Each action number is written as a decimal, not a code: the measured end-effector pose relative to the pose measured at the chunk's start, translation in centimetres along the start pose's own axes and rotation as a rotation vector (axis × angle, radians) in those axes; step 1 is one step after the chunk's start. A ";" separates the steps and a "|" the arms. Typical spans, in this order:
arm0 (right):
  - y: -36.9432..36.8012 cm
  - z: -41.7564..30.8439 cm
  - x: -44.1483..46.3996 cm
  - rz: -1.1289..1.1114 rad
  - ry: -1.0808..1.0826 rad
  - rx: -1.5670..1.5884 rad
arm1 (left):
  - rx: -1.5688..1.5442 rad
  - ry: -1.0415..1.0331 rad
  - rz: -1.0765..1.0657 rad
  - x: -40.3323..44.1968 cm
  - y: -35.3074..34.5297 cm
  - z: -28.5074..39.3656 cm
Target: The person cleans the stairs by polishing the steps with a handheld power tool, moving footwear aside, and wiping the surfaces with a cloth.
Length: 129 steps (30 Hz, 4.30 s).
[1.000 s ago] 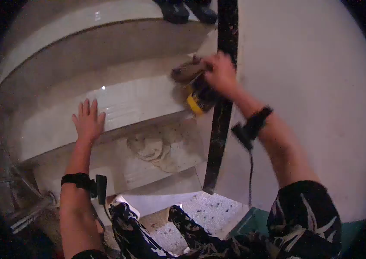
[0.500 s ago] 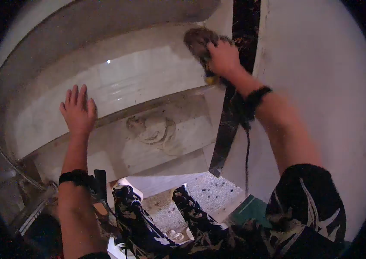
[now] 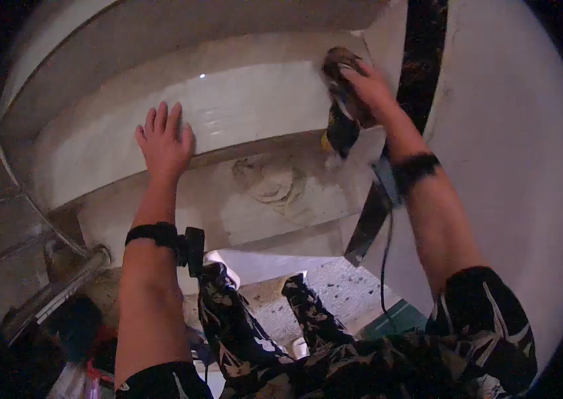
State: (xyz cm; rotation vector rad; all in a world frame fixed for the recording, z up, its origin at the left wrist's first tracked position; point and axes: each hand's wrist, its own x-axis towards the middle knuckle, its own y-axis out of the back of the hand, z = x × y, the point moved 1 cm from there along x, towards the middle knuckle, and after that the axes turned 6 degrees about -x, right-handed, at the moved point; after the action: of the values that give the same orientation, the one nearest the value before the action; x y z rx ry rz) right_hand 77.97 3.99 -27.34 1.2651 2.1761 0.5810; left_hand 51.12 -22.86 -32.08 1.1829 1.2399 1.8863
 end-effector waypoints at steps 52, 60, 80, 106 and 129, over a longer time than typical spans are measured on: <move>-14.7 20.5 -14.8 0.192 0.203 -0.821 | -0.130 -0.313 0.340 0.1 -2.7 -3.8; -15.3 22.4 -13.5 0.334 0.437 -0.815 | -0.583 -0.054 -0.153 -15.3 -10.6 13.5; -14.4 22.9 -14.2 0.320 0.405 -1.054 | -0.426 0.889 0.308 -21.8 -6.0 -22.8; -14.4 22.3 -14.5 0.331 0.410 -0.989 | -0.394 0.295 -0.085 -27.6 -8.5 -1.9; -11.2 29.3 -9.7 0.219 0.317 -1.152 | -0.407 1.068 0.098 -51.8 -4.8 -14.3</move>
State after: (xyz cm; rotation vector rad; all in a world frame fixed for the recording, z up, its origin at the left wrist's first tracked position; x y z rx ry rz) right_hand 93.72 -7.09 -53.88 0.7522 1.4083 1.8610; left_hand 60.82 -69.51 -57.46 -0.0590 1.1531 2.7854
